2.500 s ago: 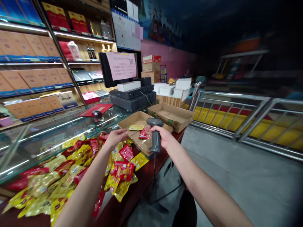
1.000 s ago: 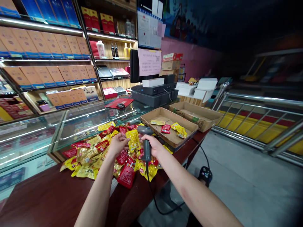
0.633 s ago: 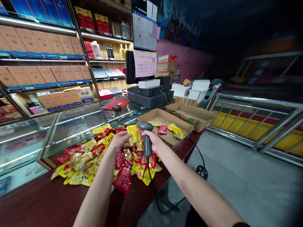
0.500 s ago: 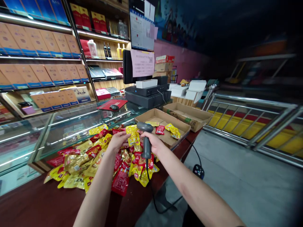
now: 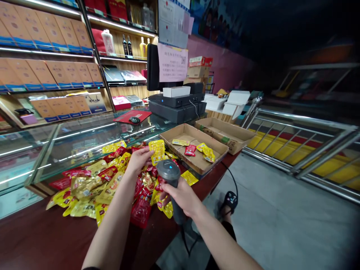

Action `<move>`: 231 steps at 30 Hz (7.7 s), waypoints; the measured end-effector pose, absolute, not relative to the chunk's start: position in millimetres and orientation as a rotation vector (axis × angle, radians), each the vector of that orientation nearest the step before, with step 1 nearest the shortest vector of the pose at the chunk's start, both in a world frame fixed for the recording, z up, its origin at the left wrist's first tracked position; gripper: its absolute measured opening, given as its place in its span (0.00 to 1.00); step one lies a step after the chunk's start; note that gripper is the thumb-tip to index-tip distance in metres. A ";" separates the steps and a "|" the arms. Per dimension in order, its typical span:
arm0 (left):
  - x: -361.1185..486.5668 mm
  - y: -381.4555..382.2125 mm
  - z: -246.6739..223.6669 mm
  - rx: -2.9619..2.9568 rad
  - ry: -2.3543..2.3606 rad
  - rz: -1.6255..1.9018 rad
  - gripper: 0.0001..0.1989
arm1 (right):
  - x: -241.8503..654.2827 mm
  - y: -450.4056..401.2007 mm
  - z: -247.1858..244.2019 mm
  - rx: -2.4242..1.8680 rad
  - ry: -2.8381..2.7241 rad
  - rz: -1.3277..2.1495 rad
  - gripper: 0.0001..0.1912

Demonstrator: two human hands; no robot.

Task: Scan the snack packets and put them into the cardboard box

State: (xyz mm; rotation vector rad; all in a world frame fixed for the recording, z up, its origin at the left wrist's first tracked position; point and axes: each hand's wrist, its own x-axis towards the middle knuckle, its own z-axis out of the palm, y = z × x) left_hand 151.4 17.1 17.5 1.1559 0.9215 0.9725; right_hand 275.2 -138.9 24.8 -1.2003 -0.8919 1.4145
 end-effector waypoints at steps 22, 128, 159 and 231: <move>149.8 22.0 13.7 1.121 0.923 0.972 0.19 | 264.1 -159.7 16.9 -1.261 -0.931 1.357 0.10; 69.2 -27.2 11.7 2.090 1.600 0.649 0.21 | 243.8 -73.8 -16.3 -0.992 -0.608 1.795 0.09; 118.1 8.1 -6.5 1.054 0.992 1.107 0.20 | 248.8 -122.9 16.6 -1.143 -0.896 1.292 0.11; 148.7 2.9 13.7 1.043 0.842 0.723 0.08 | 371.5 -54.4 33.6 -0.859 -0.473 1.869 0.08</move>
